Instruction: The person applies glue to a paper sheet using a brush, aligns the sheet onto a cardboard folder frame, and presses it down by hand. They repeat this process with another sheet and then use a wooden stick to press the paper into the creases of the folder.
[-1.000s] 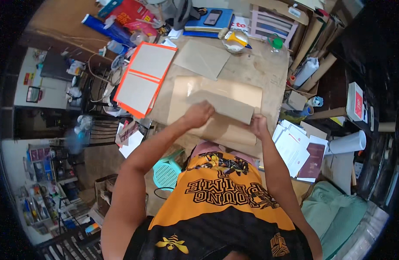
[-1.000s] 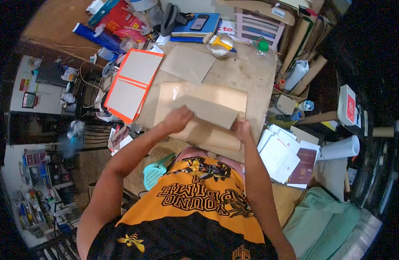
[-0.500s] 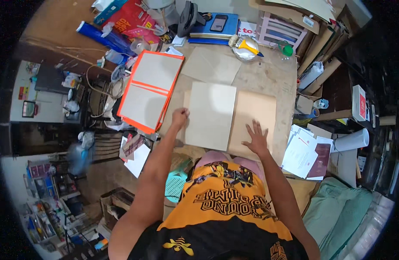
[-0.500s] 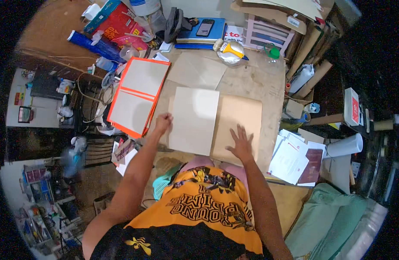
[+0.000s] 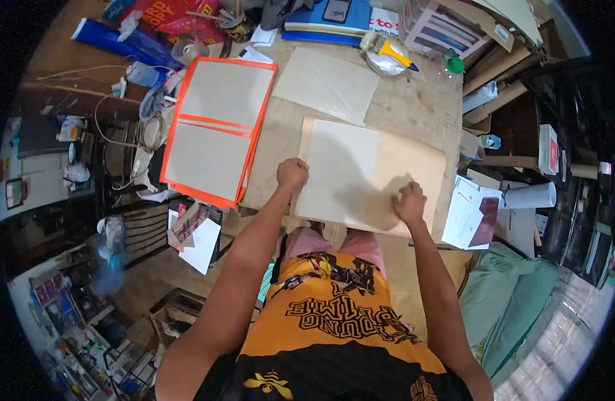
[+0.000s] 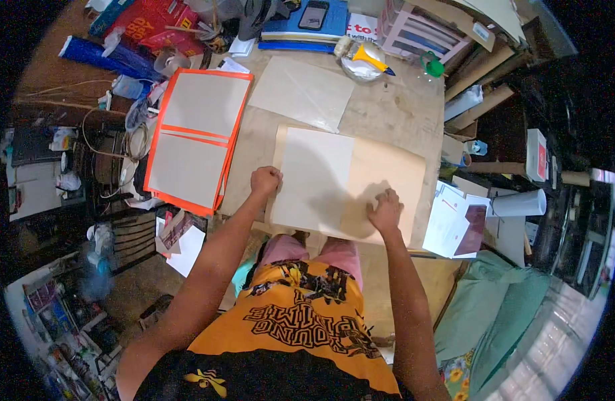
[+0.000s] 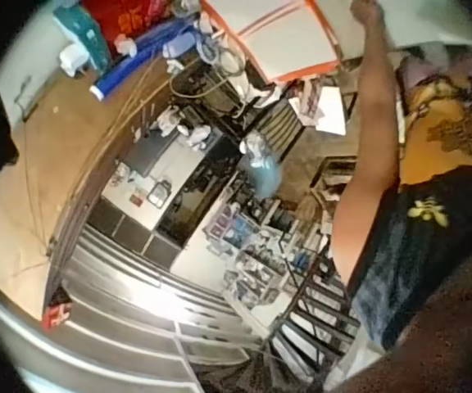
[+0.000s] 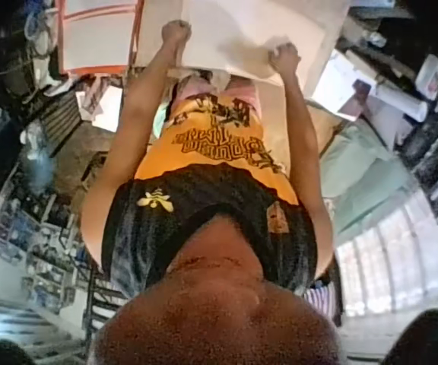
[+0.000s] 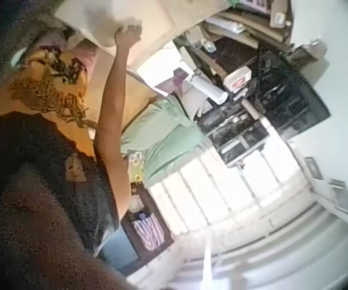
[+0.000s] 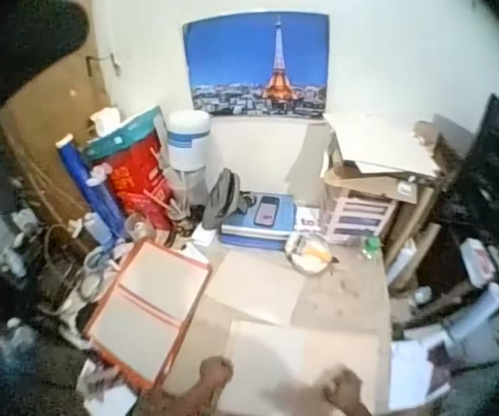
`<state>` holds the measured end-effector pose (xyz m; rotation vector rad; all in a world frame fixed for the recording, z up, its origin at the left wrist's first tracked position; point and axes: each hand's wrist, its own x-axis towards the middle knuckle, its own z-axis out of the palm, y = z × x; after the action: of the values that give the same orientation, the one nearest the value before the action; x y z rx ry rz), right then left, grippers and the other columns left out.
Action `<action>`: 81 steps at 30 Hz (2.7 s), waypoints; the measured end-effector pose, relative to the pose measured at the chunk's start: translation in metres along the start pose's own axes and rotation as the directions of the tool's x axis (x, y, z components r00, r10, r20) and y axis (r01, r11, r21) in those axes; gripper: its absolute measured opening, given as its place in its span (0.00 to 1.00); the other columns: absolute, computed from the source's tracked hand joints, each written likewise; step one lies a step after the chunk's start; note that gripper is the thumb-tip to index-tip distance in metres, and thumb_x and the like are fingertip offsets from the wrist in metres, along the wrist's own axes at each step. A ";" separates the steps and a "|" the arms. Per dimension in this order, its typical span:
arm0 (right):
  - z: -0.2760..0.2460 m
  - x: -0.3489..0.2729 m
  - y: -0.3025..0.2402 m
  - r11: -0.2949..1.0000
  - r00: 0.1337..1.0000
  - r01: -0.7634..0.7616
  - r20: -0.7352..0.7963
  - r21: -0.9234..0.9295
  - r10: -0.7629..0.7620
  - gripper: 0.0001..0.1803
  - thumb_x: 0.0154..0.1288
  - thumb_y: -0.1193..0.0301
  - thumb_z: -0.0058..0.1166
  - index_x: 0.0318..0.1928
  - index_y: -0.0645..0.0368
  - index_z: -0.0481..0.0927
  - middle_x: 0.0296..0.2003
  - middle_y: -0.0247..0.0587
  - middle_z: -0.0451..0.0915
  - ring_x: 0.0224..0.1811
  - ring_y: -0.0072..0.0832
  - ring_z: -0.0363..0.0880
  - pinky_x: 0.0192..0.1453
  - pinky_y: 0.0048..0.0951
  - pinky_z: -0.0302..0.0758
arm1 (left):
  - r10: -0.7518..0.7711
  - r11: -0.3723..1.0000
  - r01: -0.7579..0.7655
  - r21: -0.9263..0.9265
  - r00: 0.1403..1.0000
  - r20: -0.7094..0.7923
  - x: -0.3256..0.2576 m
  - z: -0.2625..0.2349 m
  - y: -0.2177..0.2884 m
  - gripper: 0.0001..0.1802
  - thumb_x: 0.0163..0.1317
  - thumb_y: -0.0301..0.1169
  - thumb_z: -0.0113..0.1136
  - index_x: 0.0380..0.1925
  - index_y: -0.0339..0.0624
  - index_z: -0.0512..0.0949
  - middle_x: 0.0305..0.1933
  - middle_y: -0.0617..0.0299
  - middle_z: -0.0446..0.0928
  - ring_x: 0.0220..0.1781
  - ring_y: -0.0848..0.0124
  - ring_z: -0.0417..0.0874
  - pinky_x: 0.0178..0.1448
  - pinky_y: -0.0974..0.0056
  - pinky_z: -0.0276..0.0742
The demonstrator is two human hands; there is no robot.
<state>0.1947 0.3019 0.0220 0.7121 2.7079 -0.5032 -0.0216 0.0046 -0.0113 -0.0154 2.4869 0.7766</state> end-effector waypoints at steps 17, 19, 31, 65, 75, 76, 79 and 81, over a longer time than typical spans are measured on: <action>0.014 0.124 -0.045 0.941 0.857 0.290 -0.486 0.175 -0.174 0.35 0.51 0.65 0.62 0.62 0.48 0.70 0.51 0.43 0.67 0.52 0.39 0.65 0.54 0.45 0.61 | -0.029 0.987 0.047 -0.153 0.992 0.119 0.008 0.004 0.012 0.08 0.49 0.35 0.67 0.21 0.43 0.84 0.19 0.63 0.81 0.22 0.73 0.83 0.34 0.67 0.78; 0.015 0.128 -0.047 0.943 0.847 0.290 -0.503 0.163 -0.173 0.34 0.51 0.64 0.62 0.62 0.47 0.70 0.50 0.42 0.67 0.52 0.39 0.65 0.54 0.45 0.61 | 0.052 0.984 -0.035 -0.173 0.994 0.091 0.012 0.003 0.006 0.08 0.49 0.35 0.66 0.22 0.42 0.84 0.19 0.63 0.81 0.22 0.74 0.83 0.34 0.68 0.78; 0.014 0.126 -0.056 0.961 0.862 0.268 -0.429 -0.068 -0.271 0.39 0.54 0.56 0.57 0.66 0.48 0.62 0.63 0.40 0.61 0.67 0.38 0.55 0.68 0.62 0.45 | -0.046 0.941 0.095 -0.324 0.987 0.157 0.006 -0.004 0.006 0.08 0.51 0.30 0.68 0.21 0.35 0.82 0.18 0.61 0.80 0.19 0.77 0.79 0.27 0.69 0.77; 0.025 0.133 -0.044 0.970 0.847 0.243 -0.484 -0.015 -0.220 0.31 0.59 0.50 0.56 0.63 0.39 0.67 0.63 0.38 0.61 0.68 0.39 0.52 0.69 0.64 0.42 | 0.228 0.974 -0.227 0.018 0.973 -0.036 -0.002 0.003 0.011 0.10 0.55 0.32 0.62 0.24 0.35 0.81 0.30 0.54 0.84 0.31 0.59 0.85 0.40 0.60 0.79; 0.025 0.132 -0.041 0.971 0.847 0.241 -0.490 0.008 -0.206 0.30 0.59 0.51 0.56 0.62 0.39 0.68 0.63 0.37 0.61 0.68 0.37 0.54 0.69 0.64 0.43 | 0.254 0.967 -0.252 0.039 0.964 -0.074 -0.002 0.012 0.011 0.12 0.55 0.34 0.65 0.23 0.35 0.79 0.24 0.52 0.82 0.26 0.60 0.83 0.34 0.61 0.78; 0.024 0.132 -0.040 0.971 0.840 0.240 -0.503 0.007 -0.204 0.30 0.59 0.51 0.56 0.62 0.39 0.68 0.63 0.37 0.61 0.68 0.37 0.54 0.69 0.64 0.43 | 0.203 0.979 -0.202 0.025 0.979 -0.037 -0.003 0.011 0.013 0.12 0.55 0.34 0.65 0.23 0.35 0.79 0.24 0.52 0.82 0.25 0.60 0.83 0.34 0.61 0.78; 0.024 0.132 -0.037 0.974 0.850 0.225 -0.493 0.027 -0.183 0.31 0.58 0.52 0.56 0.62 0.39 0.69 0.63 0.36 0.61 0.68 0.37 0.54 0.69 0.63 0.43 | 0.224 0.975 -0.224 -0.006 0.974 -0.033 -0.002 0.011 0.019 0.11 0.55 0.33 0.65 0.23 0.34 0.79 0.24 0.51 0.81 0.25 0.60 0.83 0.33 0.61 0.78; 0.022 0.132 -0.034 0.976 0.856 0.214 -0.488 0.031 -0.172 0.31 0.58 0.52 0.56 0.62 0.40 0.69 0.63 0.36 0.61 0.69 0.37 0.53 0.70 0.63 0.43 | 0.206 0.978 -0.206 0.019 0.978 -0.024 -0.003 0.012 0.023 0.11 0.55 0.32 0.63 0.23 0.35 0.79 0.26 0.51 0.82 0.29 0.58 0.84 0.38 0.60 0.78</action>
<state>0.0710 0.3194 -0.0373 0.6600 3.2723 -0.5483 -0.0174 0.0303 -0.0060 0.2437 2.5466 0.8445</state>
